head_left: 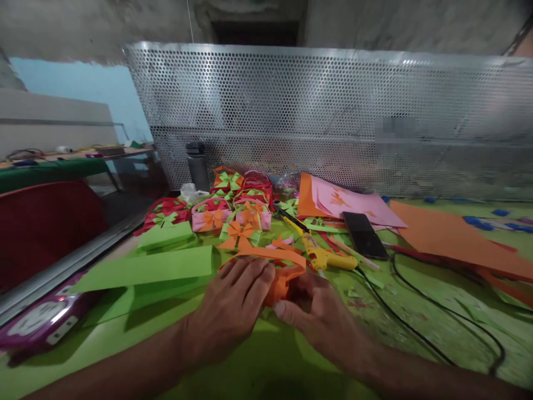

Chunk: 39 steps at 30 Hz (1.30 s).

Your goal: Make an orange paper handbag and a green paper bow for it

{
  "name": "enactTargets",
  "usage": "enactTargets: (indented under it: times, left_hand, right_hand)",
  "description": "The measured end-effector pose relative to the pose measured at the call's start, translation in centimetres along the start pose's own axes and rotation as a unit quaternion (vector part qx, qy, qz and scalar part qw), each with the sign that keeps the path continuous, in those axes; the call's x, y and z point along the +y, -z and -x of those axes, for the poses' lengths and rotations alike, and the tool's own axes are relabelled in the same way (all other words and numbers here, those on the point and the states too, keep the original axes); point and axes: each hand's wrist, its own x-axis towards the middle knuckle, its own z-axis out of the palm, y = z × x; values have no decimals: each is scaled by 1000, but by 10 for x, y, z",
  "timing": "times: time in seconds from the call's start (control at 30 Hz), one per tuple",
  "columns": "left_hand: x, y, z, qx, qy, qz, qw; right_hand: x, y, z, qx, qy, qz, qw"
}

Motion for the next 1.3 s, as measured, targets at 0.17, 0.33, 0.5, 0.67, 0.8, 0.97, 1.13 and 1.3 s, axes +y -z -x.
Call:
enactTargets:
  times: [0.17, 0.33, 0.5, 0.67, 0.8, 0.97, 1.13, 1.3]
  left_hand:
    - [3, -5, 2, -6, -38, -24, 999]
    - [6, 1, -1, -26, -51, -25, 998]
    - [-2, 14, -1, 29, -61, 20, 998]
    - [-21, 9, 2, 70, 39, 37, 996]
    - [-27, -4, 6, -10, 97, 81, 992]
    - [-26, -11, 10, -75, 148, 133, 977]
    - [-27, -10, 8, -121, 182, 168, 961]
    - [-28, -9, 7, -114, 219, 162, 955]
  right_hand:
    - [3, 1, -4, 6, 82, 29, 996]
    - [7, 1, -12, 23, 111, -46, 992]
    - [8, 11, -18, 52, -18, -101, 993]
    - [10, 23, -21, 84, -62, -130, 986]
    - [14, 26, -23, 84, -64, -154, 982]
    - [17, 25, -24, 69, -72, -168, 981]
    - [18, 28, -25, 64, -50, -159, 984]
    - [15, 34, -28, 135, -18, -126, 983]
